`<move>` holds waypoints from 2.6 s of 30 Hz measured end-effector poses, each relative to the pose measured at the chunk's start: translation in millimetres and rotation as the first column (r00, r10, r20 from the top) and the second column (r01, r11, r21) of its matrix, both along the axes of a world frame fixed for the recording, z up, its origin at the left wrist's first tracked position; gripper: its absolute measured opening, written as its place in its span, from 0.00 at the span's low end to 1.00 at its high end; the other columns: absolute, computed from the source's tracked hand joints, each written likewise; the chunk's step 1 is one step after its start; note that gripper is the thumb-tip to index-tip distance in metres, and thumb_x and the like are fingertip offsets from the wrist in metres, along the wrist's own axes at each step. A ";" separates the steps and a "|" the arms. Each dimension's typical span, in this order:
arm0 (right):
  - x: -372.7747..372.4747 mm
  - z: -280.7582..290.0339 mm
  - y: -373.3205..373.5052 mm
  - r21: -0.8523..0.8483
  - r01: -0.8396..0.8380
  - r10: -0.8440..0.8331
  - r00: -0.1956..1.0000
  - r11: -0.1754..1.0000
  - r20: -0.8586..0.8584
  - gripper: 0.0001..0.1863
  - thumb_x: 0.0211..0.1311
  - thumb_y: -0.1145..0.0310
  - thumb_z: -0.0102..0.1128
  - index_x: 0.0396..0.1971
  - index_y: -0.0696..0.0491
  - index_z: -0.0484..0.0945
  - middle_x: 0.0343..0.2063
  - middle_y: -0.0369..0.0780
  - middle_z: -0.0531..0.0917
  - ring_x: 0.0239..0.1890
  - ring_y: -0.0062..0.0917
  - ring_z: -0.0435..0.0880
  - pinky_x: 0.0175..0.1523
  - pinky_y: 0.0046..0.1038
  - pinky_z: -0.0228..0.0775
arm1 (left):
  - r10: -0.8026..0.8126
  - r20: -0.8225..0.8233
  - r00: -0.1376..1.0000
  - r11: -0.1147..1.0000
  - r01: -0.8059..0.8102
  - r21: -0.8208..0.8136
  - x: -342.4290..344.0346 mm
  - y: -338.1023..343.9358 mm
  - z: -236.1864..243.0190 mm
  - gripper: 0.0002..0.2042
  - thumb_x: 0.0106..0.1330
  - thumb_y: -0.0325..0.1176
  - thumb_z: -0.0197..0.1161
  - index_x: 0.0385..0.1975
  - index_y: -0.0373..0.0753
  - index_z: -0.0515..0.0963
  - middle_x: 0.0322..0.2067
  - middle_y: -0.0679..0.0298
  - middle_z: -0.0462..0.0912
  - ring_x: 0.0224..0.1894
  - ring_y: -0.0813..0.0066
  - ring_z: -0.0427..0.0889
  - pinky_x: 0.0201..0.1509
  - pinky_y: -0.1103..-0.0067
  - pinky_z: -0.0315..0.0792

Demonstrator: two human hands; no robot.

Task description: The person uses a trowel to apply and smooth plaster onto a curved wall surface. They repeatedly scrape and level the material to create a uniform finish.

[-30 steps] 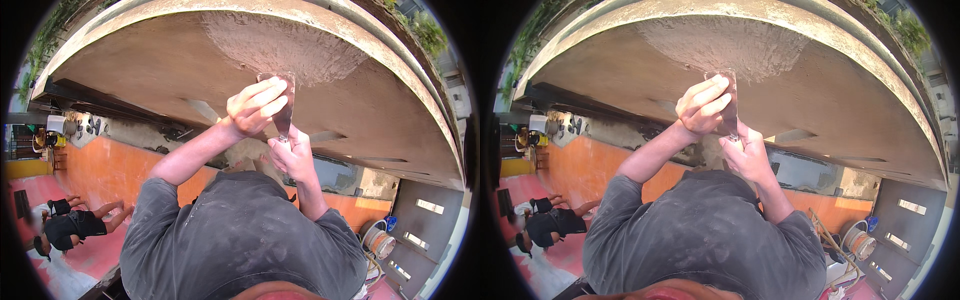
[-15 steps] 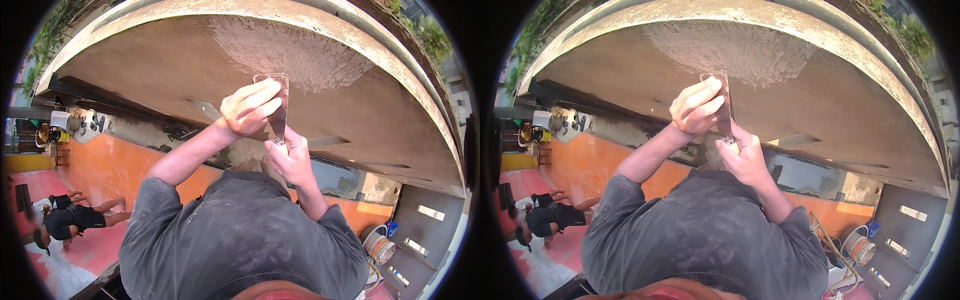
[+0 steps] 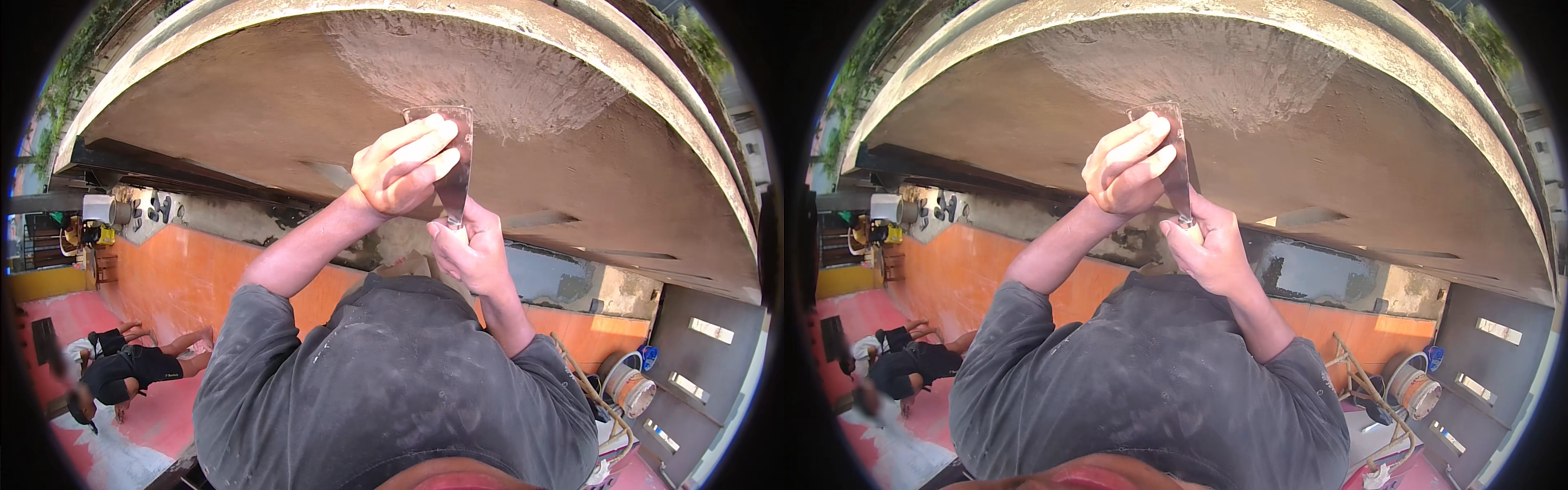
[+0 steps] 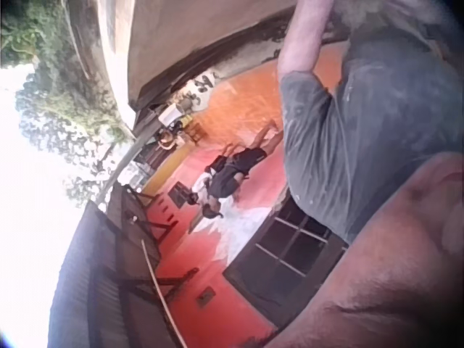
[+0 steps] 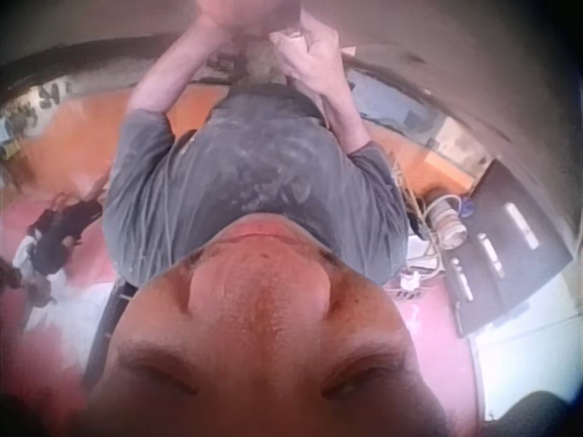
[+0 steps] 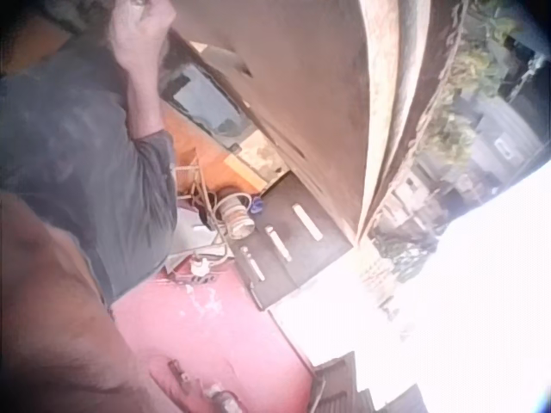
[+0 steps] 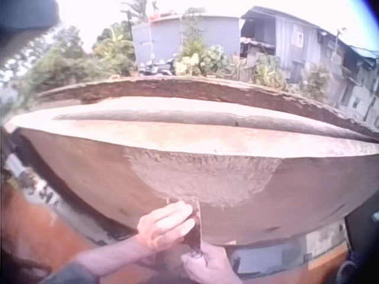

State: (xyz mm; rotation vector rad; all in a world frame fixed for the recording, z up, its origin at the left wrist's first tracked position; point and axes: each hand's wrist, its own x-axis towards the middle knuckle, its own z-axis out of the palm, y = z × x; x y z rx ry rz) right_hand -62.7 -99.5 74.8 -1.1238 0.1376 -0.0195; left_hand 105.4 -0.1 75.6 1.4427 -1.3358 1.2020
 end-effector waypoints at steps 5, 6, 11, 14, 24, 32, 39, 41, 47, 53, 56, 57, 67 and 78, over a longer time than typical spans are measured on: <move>-9.5 6.7 9.0 -0.047 0.029 -0.031 0.998 0.998 -0.045 0.31 0.71 0.80 0.53 0.73 0.55 0.63 0.14 0.24 0.68 0.12 0.07 0.62 0.17 0.16 0.55 | -0.081 -0.031 0.996 0.992 0.083 0.097 -5.2 1.9 -6.5 0.14 0.51 0.21 0.73 0.36 0.43 0.83 0.44 0.61 0.88 0.47 0.62 0.88 0.45 0.73 0.87; -11.1 3.8 17.8 -0.004 0.080 -0.080 0.995 0.997 -0.057 0.31 0.71 0.80 0.53 0.73 0.55 0.63 0.15 0.25 0.69 0.12 0.07 0.62 0.17 0.15 0.55 | -0.093 -0.051 0.994 0.993 0.097 0.069 -6.9 -0.6 -7.5 0.13 0.51 0.21 0.73 0.36 0.43 0.83 0.44 0.61 0.88 0.47 0.62 0.88 0.45 0.73 0.87; -8.2 0.2 2.5 -0.023 0.053 -0.053 0.999 0.998 -0.007 0.29 0.71 0.79 0.54 0.72 0.57 0.65 0.16 0.25 0.69 0.14 0.06 0.63 0.18 0.16 0.55 | -0.052 -0.030 0.998 0.997 0.054 0.062 -7.0 -3.2 -8.4 0.16 0.48 0.20 0.75 0.37 0.43 0.83 0.46 0.61 0.87 0.47 0.61 0.88 0.47 0.73 0.87; 8.7 3.7 12.4 -0.049 0.053 -0.052 0.998 0.997 0.022 0.28 0.71 0.78 0.54 0.70 0.59 0.66 0.16 0.25 0.68 0.15 0.06 0.63 0.19 0.16 0.54 | -0.003 -0.028 1.000 1.000 0.004 0.025 -0.4 6.2 -1.1 0.17 0.47 0.21 0.78 0.37 0.44 0.83 0.48 0.61 0.86 0.47 0.61 0.88 0.48 0.73 0.86; -3.0 -3.6 27.6 0.052 0.095 -0.097 0.995 0.994 0.038 0.30 0.71 0.82 0.49 0.72 0.57 0.61 0.14 0.26 0.68 0.10 0.07 0.61 0.15 0.16 0.54 | -0.137 -0.073 0.988 0.990 0.136 -0.026 -7.1 0.3 -9.5 0.16 0.47 0.25 0.74 0.39 0.41 0.84 0.47 0.61 0.88 0.48 0.62 0.88 0.47 0.73 0.85; -5.9 0.3 16.6 -0.016 0.077 -0.076 0.996 0.997 0.051 0.33 0.70 0.82 0.49 0.75 0.56 0.59 0.15 0.25 0.67 0.11 0.07 0.60 0.15 0.16 0.53 | -0.136 -0.040 0.990 0.990 0.134 -0.051 -9.8 -8.5 -12.6 0.17 0.48 0.22 0.79 0.38 0.39 0.83 0.46 0.58 0.87 0.48 0.58 0.88 0.48 0.71 0.85; -56.2 -4.3 -34.7 0.070 0.147 -0.149 0.989 0.987 0.024 0.30 0.69 0.82 0.51 0.71 0.55 0.64 0.13 0.27 0.66 0.09 0.08 0.58 0.14 0.16 0.53 | -0.169 -0.310 0.935 0.930 0.256 0.265 -56.2 -0.9 -37.8 0.14 0.57 0.21 0.67 0.43 0.42 0.82 0.57 0.57 0.84 0.59 0.56 0.83 0.61 0.58 0.79; -73.2 -6.5 -49.2 0.112 0.097 -0.103 0.993 0.989 0.049 0.28 0.69 0.82 0.52 0.69 0.55 0.66 0.12 0.27 0.66 0.08 0.09 0.58 0.14 0.17 0.53 | -0.222 -0.423 0.879 0.913 0.340 0.227 -69.3 -0.2 -51.9 0.14 0.56 0.19 0.65 0.42 0.41 0.81 0.56 0.57 0.84 0.58 0.55 0.84 0.61 0.57 0.78; -78.3 -2.9 -75.2 0.197 -0.076 0.080 0.997 0.977 -0.010 0.24 0.72 0.76 0.52 0.66 0.56 0.65 0.12 0.29 0.63 0.07 0.10 0.57 0.11 0.17 0.51 | -0.198 -0.503 0.841 0.951 0.290 0.110 -72.6 7.9 -49.6 0.14 0.55 0.16 0.61 0.40 0.38 0.80 0.49 0.56 0.87 0.48 0.55 0.87 0.61 0.58 0.78; -61.0 26.7 -100.3 0.190 -0.132 0.149 0.986 0.973 -0.078 0.27 0.75 0.73 0.48 0.71 0.55 0.59 0.13 0.30 0.63 0.07 0.11 0.58 0.10 0.16 0.51 | -0.154 -0.471 0.869 0.987 0.152 -0.042 -83.1 24.1 -36.5 0.12 0.55 0.14 0.59 0.38 0.36 0.79 0.40 0.55 0.87 0.41 0.57 0.87 0.59 0.59 0.80; -22.5 40.9 -77.1 0.066 -0.256 0.260 0.965 0.964 -0.043 0.29 0.76 0.71 0.51 0.73 0.55 0.59 0.14 0.28 0.64 0.09 0.10 0.59 0.14 0.15 0.55 | -0.165 -0.427 0.889 0.986 0.151 -0.066 -100.1 14.1 -25.1 0.11 0.58 0.14 0.57 0.38 0.34 0.76 0.38 0.52 0.86 0.40 0.57 0.86 0.57 0.58 0.81; -12.5 37.0 -63.9 0.027 -0.261 0.262 0.965 0.965 -0.026 0.27 0.75 0.70 0.53 0.71 0.55 0.63 0.15 0.28 0.65 0.11 0.09 0.61 0.15 0.14 0.55 | -0.179 -0.411 0.894 0.984 0.162 -0.075 -104.3 7.5 -22.1 0.10 0.59 0.15 0.56 0.39 0.34 0.76 0.38 0.51 0.85 0.40 0.57 0.86 0.57 0.57 0.81; -76.1 24.7 -114.6 -0.273 -0.333 0.315 0.943 0.903 -0.109 0.35 0.74 0.69 0.56 0.77 0.51 0.55 0.14 0.27 0.66 0.13 0.09 0.61 0.19 0.16 0.57 | -0.140 -0.639 0.756 0.989 0.081 -0.121 -115.6 21.5 -69.8 0.11 0.58 0.11 0.55 0.37 0.34 0.77 0.38 0.52 0.84 0.42 0.58 0.84 0.48 0.68 0.80; -83.9 1.9 -17.7 -0.023 -0.174 0.175 0.983 0.984 0.048 0.16 0.71 0.68 0.60 0.54 0.58 0.74 0.26 0.29 0.71 0.15 0.10 0.68 0.19 0.17 0.61 | -0.437 -0.871 -0.225 0.556 0.694 -0.458 -110.2 9.4 -73.7 0.30 0.72 0.52 0.63 0.61 0.31 0.71 0.56 0.47 0.80 0.55 0.60 0.81 0.61 0.64 0.76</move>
